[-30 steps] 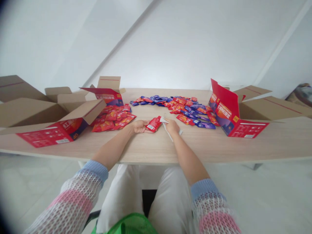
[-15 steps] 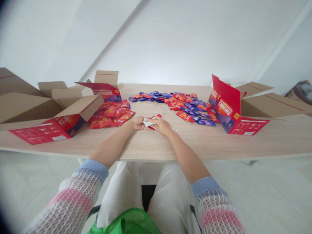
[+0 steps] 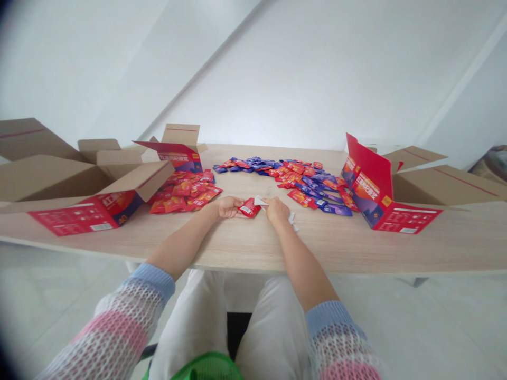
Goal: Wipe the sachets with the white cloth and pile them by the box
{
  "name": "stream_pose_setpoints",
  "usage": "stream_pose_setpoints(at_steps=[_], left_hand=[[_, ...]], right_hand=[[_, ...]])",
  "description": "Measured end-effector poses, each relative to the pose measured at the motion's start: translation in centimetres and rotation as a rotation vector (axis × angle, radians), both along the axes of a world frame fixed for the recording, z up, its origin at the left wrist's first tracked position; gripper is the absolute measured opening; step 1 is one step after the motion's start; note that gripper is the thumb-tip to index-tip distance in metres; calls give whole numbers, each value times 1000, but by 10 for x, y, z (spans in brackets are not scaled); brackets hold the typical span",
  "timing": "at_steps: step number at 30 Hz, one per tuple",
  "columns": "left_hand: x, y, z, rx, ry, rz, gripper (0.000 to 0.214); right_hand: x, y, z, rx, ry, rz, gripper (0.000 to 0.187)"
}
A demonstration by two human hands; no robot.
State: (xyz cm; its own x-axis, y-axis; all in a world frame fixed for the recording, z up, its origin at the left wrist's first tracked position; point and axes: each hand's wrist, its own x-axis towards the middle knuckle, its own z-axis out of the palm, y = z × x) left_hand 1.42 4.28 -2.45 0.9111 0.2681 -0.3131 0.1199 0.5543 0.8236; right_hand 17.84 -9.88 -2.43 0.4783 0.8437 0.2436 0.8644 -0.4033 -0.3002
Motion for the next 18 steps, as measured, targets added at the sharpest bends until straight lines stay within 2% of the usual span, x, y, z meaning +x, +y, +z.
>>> stream_pose_setpoints(at_steps=[2, 4, 7, 9, 11, 13, 15, 18], left_hand=[[1, 0, 0, -2, 6, 2, 31], [1, 0, 0, -5, -4, -6, 34], [-1, -1, 0, 6, -39, -42, 35], [-2, -2, 1, 23, -66, -88, 35], [-2, -3, 1, 42, -80, -129, 39], [0, -3, 0, 52, -71, -132, 42], [2, -2, -1, 49, -51, -106, 44], [3, 1, -3, 46, -35, -73, 49]], right_hand=[[7, 0, -1, 54, 34, -17, 36], [12, 0, -1, 166, 78, 32, 35], [11, -1, 1, 433, 172, 227, 35], [3, 0, 3, 552, 237, 393, 34], [-8, 2, 4, 520, 249, 541, 33], [-18, 3, 5, 388, 210, 621, 32], [-23, 4, 5, 269, 166, 621, 32], [-20, 3, 7, 173, 138, 497, 36]])
